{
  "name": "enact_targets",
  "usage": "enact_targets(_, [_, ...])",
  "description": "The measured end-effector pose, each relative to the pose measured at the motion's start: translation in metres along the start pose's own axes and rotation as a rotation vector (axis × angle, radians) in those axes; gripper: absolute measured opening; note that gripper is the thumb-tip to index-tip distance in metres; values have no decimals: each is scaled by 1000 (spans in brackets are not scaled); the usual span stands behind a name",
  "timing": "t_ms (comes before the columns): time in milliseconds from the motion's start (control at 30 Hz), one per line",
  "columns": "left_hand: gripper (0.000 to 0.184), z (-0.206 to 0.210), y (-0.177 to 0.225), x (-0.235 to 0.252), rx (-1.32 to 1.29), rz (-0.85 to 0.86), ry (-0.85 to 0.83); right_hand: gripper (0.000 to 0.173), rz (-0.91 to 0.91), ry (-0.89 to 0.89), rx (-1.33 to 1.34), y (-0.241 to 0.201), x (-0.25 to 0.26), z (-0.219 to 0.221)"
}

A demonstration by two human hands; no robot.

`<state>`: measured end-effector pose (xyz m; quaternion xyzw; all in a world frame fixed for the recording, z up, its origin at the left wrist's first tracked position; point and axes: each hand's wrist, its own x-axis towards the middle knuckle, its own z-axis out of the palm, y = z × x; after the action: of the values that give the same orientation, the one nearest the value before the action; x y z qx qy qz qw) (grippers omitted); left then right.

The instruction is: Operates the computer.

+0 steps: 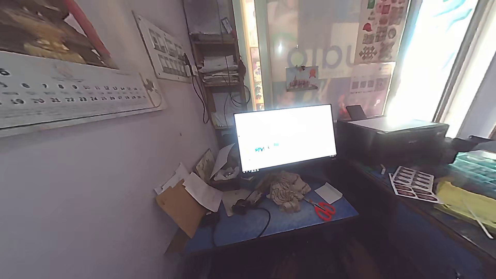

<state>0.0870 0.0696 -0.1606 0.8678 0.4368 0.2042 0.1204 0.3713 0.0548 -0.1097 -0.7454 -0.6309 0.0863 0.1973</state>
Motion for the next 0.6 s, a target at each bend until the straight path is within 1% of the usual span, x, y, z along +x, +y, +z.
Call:
enact_targets(133, [60, -2, 3, 1, 1, -35, -43, 50, -59, 47, 6, 10, 3, 10])
enact_targets(233, [60, 6, 1, -3, 9, -10, -22, 48, -67, 35, 6, 11, 0, 11])
enact_targets(267, [60, 6, 1, -3, 4, -2, -22, 47, -80, 62, 1, 13, 0, 14])
enact_targets(300, [59, 6, 1, -2, -1, -6, -29, 46, -108, 128, -13, 20, 3, 23])
enact_targets(367, [58, 6, 0, 0, -13, -16, -30, 45, -122, 182, -27, 20, 1, 26])
enact_targets(533, [59, 1, 0, 2, -8, -8, -31, 44, -131, 186, -60, 18, 1, 24])
enact_targets(600, [60, -1, 1, 2, 9, -5, -39, 46, -90, 113, -49, 12, 0, 16])
